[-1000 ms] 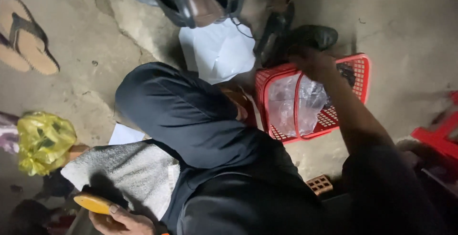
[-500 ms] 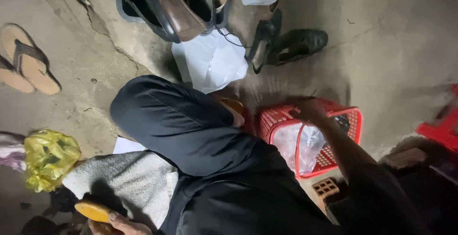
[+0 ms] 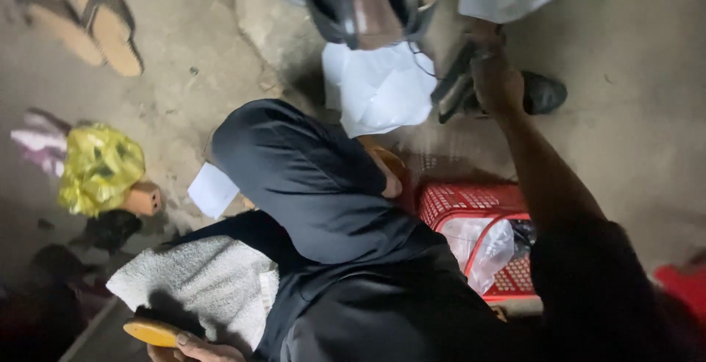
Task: Repairing the sole of a high-heeled shoe using a hammer, brush, and pressing tools.
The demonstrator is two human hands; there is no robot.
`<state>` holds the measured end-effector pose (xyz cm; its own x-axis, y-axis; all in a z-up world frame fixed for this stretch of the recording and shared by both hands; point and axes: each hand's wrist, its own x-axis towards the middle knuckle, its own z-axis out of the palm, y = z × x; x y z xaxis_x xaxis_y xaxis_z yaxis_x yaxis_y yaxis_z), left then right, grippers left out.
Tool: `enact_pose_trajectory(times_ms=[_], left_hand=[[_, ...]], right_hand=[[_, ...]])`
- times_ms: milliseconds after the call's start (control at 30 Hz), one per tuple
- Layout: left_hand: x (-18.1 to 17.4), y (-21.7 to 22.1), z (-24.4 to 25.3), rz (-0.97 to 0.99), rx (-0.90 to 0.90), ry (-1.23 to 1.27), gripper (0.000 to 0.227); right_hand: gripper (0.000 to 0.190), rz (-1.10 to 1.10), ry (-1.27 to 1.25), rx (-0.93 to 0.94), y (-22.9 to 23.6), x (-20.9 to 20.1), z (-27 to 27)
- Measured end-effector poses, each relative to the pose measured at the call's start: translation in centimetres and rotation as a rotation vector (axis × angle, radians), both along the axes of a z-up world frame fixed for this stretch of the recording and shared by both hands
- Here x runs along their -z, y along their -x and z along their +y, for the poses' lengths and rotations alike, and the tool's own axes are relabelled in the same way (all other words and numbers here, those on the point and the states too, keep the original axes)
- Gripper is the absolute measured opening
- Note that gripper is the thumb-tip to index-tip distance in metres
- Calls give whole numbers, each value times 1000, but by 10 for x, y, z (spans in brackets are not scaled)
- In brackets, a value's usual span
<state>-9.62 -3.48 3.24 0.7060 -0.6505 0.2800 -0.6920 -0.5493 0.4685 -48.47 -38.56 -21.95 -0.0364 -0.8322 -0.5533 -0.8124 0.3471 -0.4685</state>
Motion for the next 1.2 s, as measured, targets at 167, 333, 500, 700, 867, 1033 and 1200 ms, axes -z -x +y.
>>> enact_pose_trajectory(times_ms=[167, 333, 500, 700, 867, 1033, 1200], left_hand=[[12, 6, 46, -30, -159, 37, 44], [18, 16, 84, -188, -301, -60, 37], [5, 20, 60, -258, -277, -193, 41], [23, 8, 72, -260, -347, -220, 41], [16, 2, 56, -199, -228, -142, 43], [34, -5, 80, -195, -309, -139, 44], [60, -13, 111, -4, -370, 120, 41]], right_hand=[[35, 267, 291, -478, -17, 85, 13], [51, -79, -290, -70, -58, 83, 43], [34, -210, -276, -6, -39, 117, 88], [40, -380, 980, -637, 19, 167, 127], [25, -690, 583, -310, -2, 69, 117], [32, -897, 180, -8, -31, 1, 110], [24, -513, -117, -26, -46, -36, 108]])
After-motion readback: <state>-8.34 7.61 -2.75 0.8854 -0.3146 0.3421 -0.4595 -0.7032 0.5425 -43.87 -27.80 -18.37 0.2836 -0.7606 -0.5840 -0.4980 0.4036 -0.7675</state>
